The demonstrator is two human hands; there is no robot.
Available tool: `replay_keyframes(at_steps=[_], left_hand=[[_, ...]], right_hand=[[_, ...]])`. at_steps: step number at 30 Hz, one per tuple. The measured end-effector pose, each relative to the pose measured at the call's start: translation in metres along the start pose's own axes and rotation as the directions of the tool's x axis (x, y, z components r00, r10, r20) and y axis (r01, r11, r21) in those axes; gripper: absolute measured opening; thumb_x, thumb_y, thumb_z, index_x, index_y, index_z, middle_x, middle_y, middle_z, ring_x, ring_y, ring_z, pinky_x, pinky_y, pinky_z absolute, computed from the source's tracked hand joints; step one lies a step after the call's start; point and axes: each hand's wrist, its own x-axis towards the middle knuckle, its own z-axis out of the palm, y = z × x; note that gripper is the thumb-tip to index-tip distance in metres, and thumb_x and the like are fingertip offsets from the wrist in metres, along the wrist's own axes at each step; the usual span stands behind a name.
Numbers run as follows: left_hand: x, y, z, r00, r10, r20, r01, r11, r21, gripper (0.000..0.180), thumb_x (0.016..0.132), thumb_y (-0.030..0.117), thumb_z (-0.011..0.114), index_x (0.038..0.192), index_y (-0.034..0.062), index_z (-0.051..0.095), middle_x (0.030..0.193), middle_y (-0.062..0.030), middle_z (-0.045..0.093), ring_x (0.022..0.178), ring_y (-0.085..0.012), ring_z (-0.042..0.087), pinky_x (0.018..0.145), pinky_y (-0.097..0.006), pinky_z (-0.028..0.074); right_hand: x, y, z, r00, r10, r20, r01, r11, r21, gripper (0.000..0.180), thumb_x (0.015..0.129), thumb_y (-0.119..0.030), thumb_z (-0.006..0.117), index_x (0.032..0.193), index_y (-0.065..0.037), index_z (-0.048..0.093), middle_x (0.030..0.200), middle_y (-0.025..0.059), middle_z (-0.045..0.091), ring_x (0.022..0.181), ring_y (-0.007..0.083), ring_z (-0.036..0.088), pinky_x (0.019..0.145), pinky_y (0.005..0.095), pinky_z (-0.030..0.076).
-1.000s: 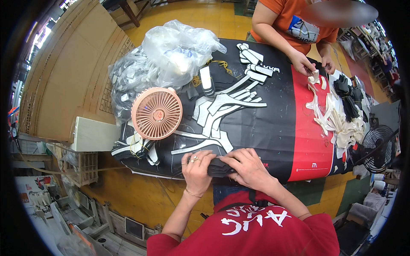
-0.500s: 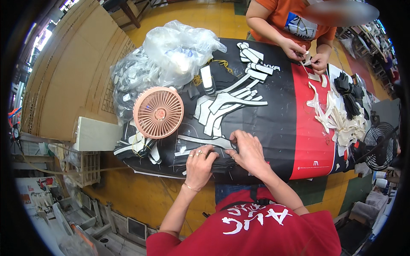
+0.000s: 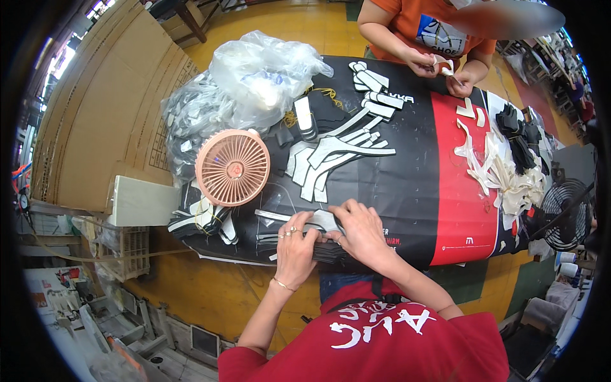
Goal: The person repeatedly picks up small white and black plastic pieces from a table, aligns them, and presses them together by hand. A coworker performs similar assembly across the table. The camera wearer handles pieces one at a time and places the assembled units back on the table.
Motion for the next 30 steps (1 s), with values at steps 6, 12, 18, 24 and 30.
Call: replay_keyframes(at_steps=[6,12,18,24,30], left_hand=[[0.005,-0.011,0.005,0.999,-0.039,0.02,0.04,0.998,-0.042,0.031,0.072,0.004,0.078,0.093,0.0063,0.056,0.135,-0.019,0.055,0.128,-0.0393,0.051,0.104,-0.048,0.038],[0.012,-0.016,0.004,0.995,-0.094,0.04,0.096,0.994,-0.052,0.03,0.075,0.011,0.079,0.096,0.0067,0.058,0.11,-0.0123,0.064,0.103,-0.0331,0.061,0.091,-0.042,0.042],[0.015,-0.012,0.0,0.999,-0.025,0.023,0.025,1.0,-0.012,0.04,0.073,0.01,0.077,0.111,0.0066,0.064,0.108,-0.0104,0.063,0.103,-0.0295,0.061,0.093,-0.042,0.04],[0.016,-0.016,-0.005,0.992,0.06,-0.112,-0.063,0.998,-0.02,0.023,0.073,0.01,0.076,0.093,0.0082,0.065,0.098,-0.0092,0.068,0.097,-0.0269,0.066,0.097,-0.043,0.041],[0.024,-0.006,0.006,0.997,0.077,-0.006,-0.077,0.997,0.005,0.034,0.069,0.006,0.076,0.101,0.0096,0.065,0.088,-0.0073,0.069,0.085,-0.0282,0.068,0.081,-0.039,0.048]], right_hand=[[0.005,-0.006,0.002,0.992,0.086,0.092,-0.093,0.992,0.083,0.046,0.081,-0.014,0.078,0.124,-0.006,0.063,0.101,0.0124,0.063,0.094,0.0356,0.065,0.081,0.046,0.052],[0.012,0.006,-0.006,0.949,0.165,0.269,-0.252,0.91,0.33,0.041,0.077,-0.013,0.08,0.114,-0.005,0.065,0.095,0.012,0.065,0.082,0.0348,0.067,0.075,0.0441,0.053],[0.007,0.005,0.001,0.997,-0.055,-0.062,0.068,0.974,0.218,0.034,0.078,-0.014,0.079,0.106,-0.004,0.063,0.095,0.0144,0.067,0.088,0.0357,0.066,0.08,0.0437,0.052],[0.005,0.004,-0.037,0.937,-0.294,0.187,0.165,0.847,0.505,0.028,0.085,-0.016,0.075,0.104,-0.003,0.061,0.098,0.0155,0.07,0.094,0.0363,0.068,0.082,0.0443,0.052],[0.092,0.047,-0.088,0.919,-0.383,0.097,0.377,0.924,0.068,0.062,0.071,-0.033,0.087,0.12,-0.005,0.062,0.113,0.0144,0.066,0.11,0.0338,0.062,0.094,0.0447,0.047]])
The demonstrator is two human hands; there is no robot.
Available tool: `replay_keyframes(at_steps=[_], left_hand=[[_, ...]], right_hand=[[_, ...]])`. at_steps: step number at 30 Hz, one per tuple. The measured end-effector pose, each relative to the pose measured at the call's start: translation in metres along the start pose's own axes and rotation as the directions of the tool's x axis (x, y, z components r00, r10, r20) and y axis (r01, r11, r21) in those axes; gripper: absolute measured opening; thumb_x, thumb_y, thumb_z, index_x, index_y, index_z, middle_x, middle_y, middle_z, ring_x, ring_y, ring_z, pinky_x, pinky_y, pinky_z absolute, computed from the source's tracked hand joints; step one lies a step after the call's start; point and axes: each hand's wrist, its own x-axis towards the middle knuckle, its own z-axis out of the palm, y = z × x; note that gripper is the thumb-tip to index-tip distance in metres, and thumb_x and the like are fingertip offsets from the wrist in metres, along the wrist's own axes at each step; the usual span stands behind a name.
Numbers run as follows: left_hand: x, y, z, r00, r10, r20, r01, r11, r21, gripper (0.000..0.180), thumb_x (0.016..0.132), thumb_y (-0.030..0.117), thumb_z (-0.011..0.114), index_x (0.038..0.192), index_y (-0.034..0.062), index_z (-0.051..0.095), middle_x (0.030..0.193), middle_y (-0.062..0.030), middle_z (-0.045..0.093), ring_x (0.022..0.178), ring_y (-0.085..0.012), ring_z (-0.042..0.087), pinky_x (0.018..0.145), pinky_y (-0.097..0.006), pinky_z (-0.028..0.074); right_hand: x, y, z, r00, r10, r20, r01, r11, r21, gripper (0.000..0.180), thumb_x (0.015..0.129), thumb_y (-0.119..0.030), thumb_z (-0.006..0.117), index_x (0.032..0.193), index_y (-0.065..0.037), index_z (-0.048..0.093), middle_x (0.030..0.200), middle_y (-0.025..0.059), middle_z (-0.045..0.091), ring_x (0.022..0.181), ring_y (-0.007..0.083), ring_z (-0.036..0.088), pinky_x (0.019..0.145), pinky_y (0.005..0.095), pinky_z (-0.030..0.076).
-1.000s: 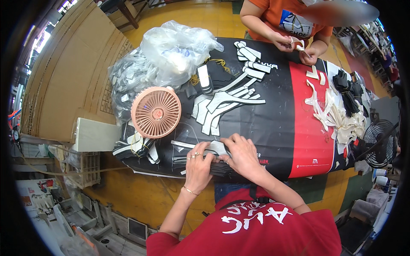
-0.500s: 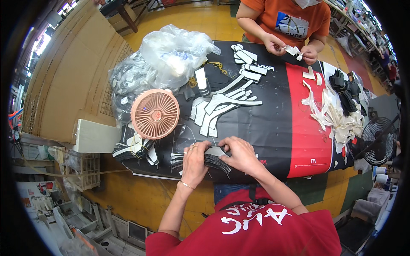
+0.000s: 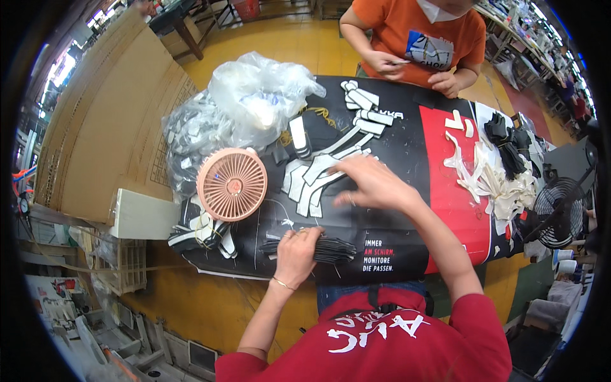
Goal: The person repeatedly picks up small white and black plastic pieces from a table, aligns them, and presses them together by hand. A coworker performs similar assembly across the table. The camera wearer handles pieces one at a time and places the assembled units back on the table.
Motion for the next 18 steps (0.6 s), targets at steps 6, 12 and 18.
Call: replay_keyframes(at_steps=[6,12,18], left_hand=[[0.024,0.001,0.012,0.987,-0.158,-0.02,0.159,0.987,0.026,0.035,0.067,0.003,0.076,0.1,0.0041,0.066,0.105,-0.012,0.063,0.101,-0.0326,0.061,0.088,-0.041,0.048],[0.028,-0.006,0.011,0.987,-0.162,-0.02,0.162,0.987,-0.001,0.031,0.068,0.003,0.076,0.097,0.001,0.066,0.105,-0.0129,0.062,0.102,-0.0354,0.059,0.091,-0.043,0.047],[0.019,0.0,0.012,0.99,-0.134,0.042,0.138,0.985,-0.103,0.027,0.07,0.0,0.074,0.096,0.0011,0.066,0.105,-0.0134,0.061,0.102,-0.0356,0.059,0.09,-0.043,0.049]], right_hand=[[0.061,0.036,0.015,0.972,0.201,0.125,-0.14,0.914,-0.381,0.08,0.059,-0.04,0.094,0.124,-0.007,0.059,0.116,0.0154,0.059,0.117,0.0333,0.055,0.095,0.0449,0.042],[0.043,0.026,0.012,0.946,0.271,0.177,-0.172,0.883,-0.437,0.072,0.058,-0.045,0.093,0.11,-0.006,0.063,0.112,0.0161,0.06,0.11,0.0339,0.056,0.093,0.0434,0.041],[0.009,0.021,0.026,0.928,0.342,0.146,-0.333,0.939,-0.083,0.072,0.061,-0.042,0.092,0.115,-0.003,0.064,0.113,0.0214,0.065,0.111,0.0397,0.062,0.096,0.0454,0.049]])
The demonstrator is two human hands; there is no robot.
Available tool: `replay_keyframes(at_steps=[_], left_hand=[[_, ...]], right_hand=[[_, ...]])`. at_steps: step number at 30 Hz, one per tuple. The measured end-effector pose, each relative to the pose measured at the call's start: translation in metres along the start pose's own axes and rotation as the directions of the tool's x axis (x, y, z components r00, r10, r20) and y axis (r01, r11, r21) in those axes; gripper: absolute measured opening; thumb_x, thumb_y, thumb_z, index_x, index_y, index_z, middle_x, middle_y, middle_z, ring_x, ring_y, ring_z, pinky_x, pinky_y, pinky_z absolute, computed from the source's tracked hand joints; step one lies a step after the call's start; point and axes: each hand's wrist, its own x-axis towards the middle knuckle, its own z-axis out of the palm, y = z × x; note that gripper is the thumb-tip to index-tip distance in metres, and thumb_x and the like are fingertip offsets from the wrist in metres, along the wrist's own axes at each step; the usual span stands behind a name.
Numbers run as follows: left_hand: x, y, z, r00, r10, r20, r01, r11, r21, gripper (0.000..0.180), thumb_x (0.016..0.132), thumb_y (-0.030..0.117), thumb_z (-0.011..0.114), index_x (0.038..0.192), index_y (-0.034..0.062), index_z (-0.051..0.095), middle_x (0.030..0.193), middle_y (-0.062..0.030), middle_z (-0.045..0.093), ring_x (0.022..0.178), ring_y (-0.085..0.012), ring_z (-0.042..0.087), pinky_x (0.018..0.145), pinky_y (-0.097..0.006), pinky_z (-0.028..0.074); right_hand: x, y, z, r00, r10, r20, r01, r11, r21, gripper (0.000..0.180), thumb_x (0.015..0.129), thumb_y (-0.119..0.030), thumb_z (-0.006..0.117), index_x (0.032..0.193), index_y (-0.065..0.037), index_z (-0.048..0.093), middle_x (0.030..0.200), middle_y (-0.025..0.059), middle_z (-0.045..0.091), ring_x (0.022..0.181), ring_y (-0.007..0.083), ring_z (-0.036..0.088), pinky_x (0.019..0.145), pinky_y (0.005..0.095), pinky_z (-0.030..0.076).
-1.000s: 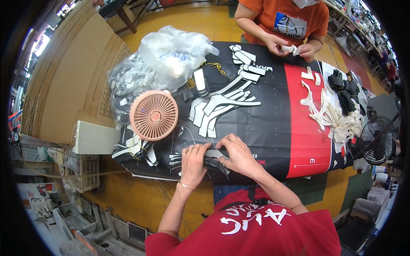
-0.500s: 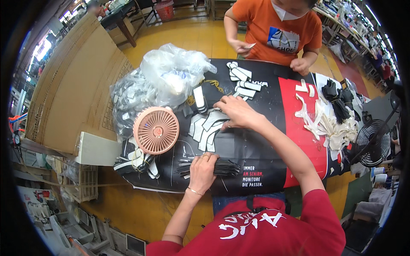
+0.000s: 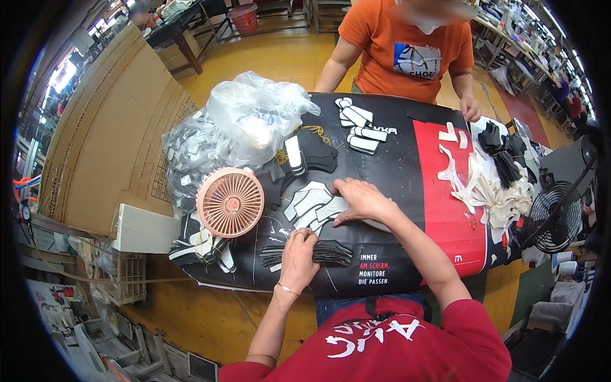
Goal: The person repeatedly picks up small white and black plastic pieces from a table, aligns them, and presses them together by hand. A coworker performs similar assembly across the table. The camera wearer handles pieces one at a time and places the assembled units back on the table.
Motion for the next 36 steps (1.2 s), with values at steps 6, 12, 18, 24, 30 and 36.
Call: replay_keyframes(at_steps=[6,12,18,24,30,36], left_hand=[[0.004,0.003,0.005,0.997,-0.021,-0.068,0.019,0.999,-0.029,0.026,0.07,-0.001,0.072,0.095,0.0018,0.067,0.104,-0.0135,0.061,0.101,-0.0353,0.059,0.088,-0.043,0.05],[0.01,-0.009,0.005,0.986,-0.027,-0.165,0.026,1.0,-0.004,0.02,0.07,-0.001,0.073,0.089,-0.0007,0.065,0.1,-0.0144,0.06,0.096,-0.0362,0.06,0.085,-0.044,0.049],[0.022,-0.023,0.003,0.991,-0.022,-0.135,0.016,0.999,-0.043,0.024,0.069,0.002,0.077,0.09,-0.0015,0.065,0.1,-0.0157,0.062,0.093,-0.038,0.061,0.082,-0.045,0.05],[0.011,-0.015,0.005,0.973,0.055,-0.224,-0.074,0.994,-0.078,0.024,0.068,-0.002,0.075,0.089,0.0011,0.066,0.097,-0.0133,0.062,0.09,-0.0355,0.063,0.08,-0.043,0.051],[-0.005,-0.005,-0.008,0.944,0.198,-0.263,-0.182,0.98,0.084,0.019,0.076,0.015,0.079,0.092,0.0091,0.069,0.089,-0.0064,0.065,0.084,-0.0276,0.065,0.076,-0.038,0.047],[0.015,0.0,0.002,0.957,0.193,-0.216,-0.192,0.981,0.025,0.03,0.069,0.008,0.08,0.093,0.0048,0.063,0.133,-0.0201,0.054,0.127,-0.0402,0.05,0.102,-0.047,0.043]], right_hand=[[-0.016,0.008,0.005,0.998,0.041,-0.048,-0.031,0.979,0.2,0.073,0.071,-0.034,0.088,0.129,0.0,0.06,0.12,0.0198,0.062,0.115,0.0363,0.06,0.099,0.043,0.047],[-0.027,-0.008,0.021,0.971,0.198,-0.137,-0.179,0.975,0.134,0.068,0.069,-0.031,0.088,0.123,0.001,0.063,0.12,0.0223,0.064,0.117,0.0371,0.061,0.102,0.0438,0.045],[-0.002,-0.025,0.033,0.962,0.269,-0.033,-0.264,0.958,0.107,0.048,0.066,-0.033,0.085,0.1,-0.001,0.072,0.094,0.024,0.072,0.091,0.0407,0.069,0.089,0.0501,0.049],[-0.036,-0.041,0.033,0.957,0.038,-0.289,0.002,0.991,0.136,0.032,0.077,-0.016,0.078,0.101,0.0,0.066,0.089,0.023,0.07,0.088,0.0439,0.067,0.082,0.0506,0.054],[-0.079,-0.019,-0.009,0.943,-0.068,-0.327,0.008,0.984,-0.18,0.026,0.074,-0.009,0.074,0.097,-0.005,0.061,0.088,0.0152,0.069,0.089,0.0371,0.068,0.078,0.0479,0.05],[-0.082,-0.007,0.012,0.98,-0.011,-0.198,-0.064,0.929,-0.364,0.044,0.068,-0.007,0.078,0.107,-0.008,0.058,0.096,0.0084,0.067,0.097,0.0276,0.065,0.085,0.0406,0.044]])
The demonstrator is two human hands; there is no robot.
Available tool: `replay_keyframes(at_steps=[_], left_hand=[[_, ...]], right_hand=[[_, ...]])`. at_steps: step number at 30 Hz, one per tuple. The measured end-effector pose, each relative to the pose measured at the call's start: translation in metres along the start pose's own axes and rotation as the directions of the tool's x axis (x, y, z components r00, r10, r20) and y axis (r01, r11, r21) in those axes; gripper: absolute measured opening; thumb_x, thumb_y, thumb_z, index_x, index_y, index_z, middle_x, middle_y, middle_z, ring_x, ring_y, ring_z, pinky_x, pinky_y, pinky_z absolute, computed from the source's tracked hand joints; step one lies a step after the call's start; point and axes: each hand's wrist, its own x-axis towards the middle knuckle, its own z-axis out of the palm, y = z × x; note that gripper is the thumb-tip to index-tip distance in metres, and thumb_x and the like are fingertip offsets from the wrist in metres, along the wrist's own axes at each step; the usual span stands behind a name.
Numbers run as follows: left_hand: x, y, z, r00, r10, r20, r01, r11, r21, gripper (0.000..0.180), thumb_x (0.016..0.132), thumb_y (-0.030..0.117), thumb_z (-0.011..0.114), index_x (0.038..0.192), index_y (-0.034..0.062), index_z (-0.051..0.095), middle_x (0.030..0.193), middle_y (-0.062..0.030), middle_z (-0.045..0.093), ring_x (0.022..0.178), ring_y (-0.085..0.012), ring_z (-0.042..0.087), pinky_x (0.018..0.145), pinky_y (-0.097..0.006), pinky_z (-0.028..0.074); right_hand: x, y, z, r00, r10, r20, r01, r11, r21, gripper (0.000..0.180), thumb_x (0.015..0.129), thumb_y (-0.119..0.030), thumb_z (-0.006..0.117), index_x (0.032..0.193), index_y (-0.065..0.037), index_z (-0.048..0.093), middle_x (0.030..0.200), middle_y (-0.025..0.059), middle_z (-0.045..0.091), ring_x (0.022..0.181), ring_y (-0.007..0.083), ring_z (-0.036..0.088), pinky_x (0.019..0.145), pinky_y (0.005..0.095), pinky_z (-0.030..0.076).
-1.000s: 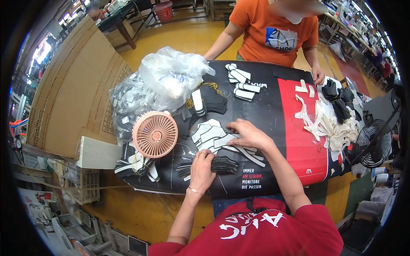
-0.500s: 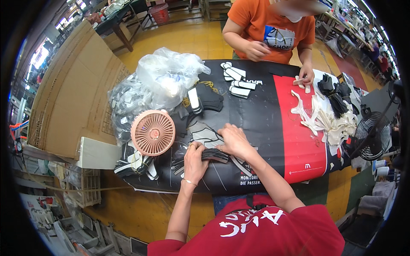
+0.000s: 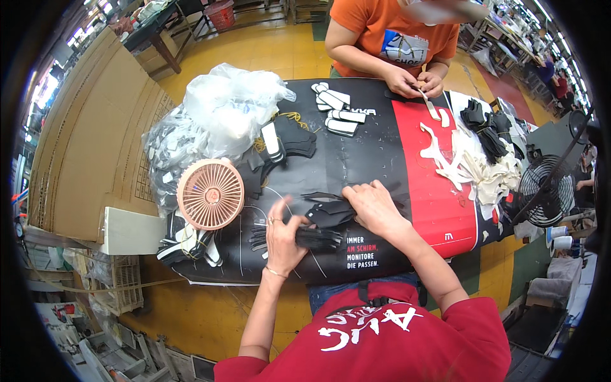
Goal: The person repeatedly picks up small white and black plastic pieces from a table, aligns them, and presses them together by hand. A coworker performs similar assembly across the table. The camera wearer handles pieces one at a time and places the assembled units back on the table.
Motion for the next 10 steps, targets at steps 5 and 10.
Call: replay_keyframes(at_steps=[5,10], left_hand=[[0.026,-0.013,0.023,0.951,0.023,0.308,0.05,0.973,-0.227,0.038,0.063,-0.001,0.072,0.098,0.0014,0.058,0.153,-0.0252,0.039,0.141,-0.0468,0.038,0.112,-0.05,0.037],[0.036,-0.011,0.037,0.958,0.177,0.226,-0.104,0.947,-0.304,0.03,0.076,0.012,0.081,0.093,0.0055,0.057,0.148,-0.0219,0.046,0.138,-0.0377,0.046,0.11,-0.05,0.039]], right_hand=[[0.006,0.021,-0.002,0.999,0.044,0.019,-0.046,0.996,0.081,0.047,0.068,-0.01,0.08,0.112,-0.009,0.066,0.101,0.0092,0.068,0.102,0.0298,0.064,0.09,0.0422,0.045],[0.005,0.039,-0.015,0.997,0.041,0.073,-0.058,0.964,0.26,0.044,0.078,-0.023,0.082,0.118,-0.009,0.067,0.106,0.0162,0.07,0.106,0.0331,0.066,0.094,0.0459,0.047]])
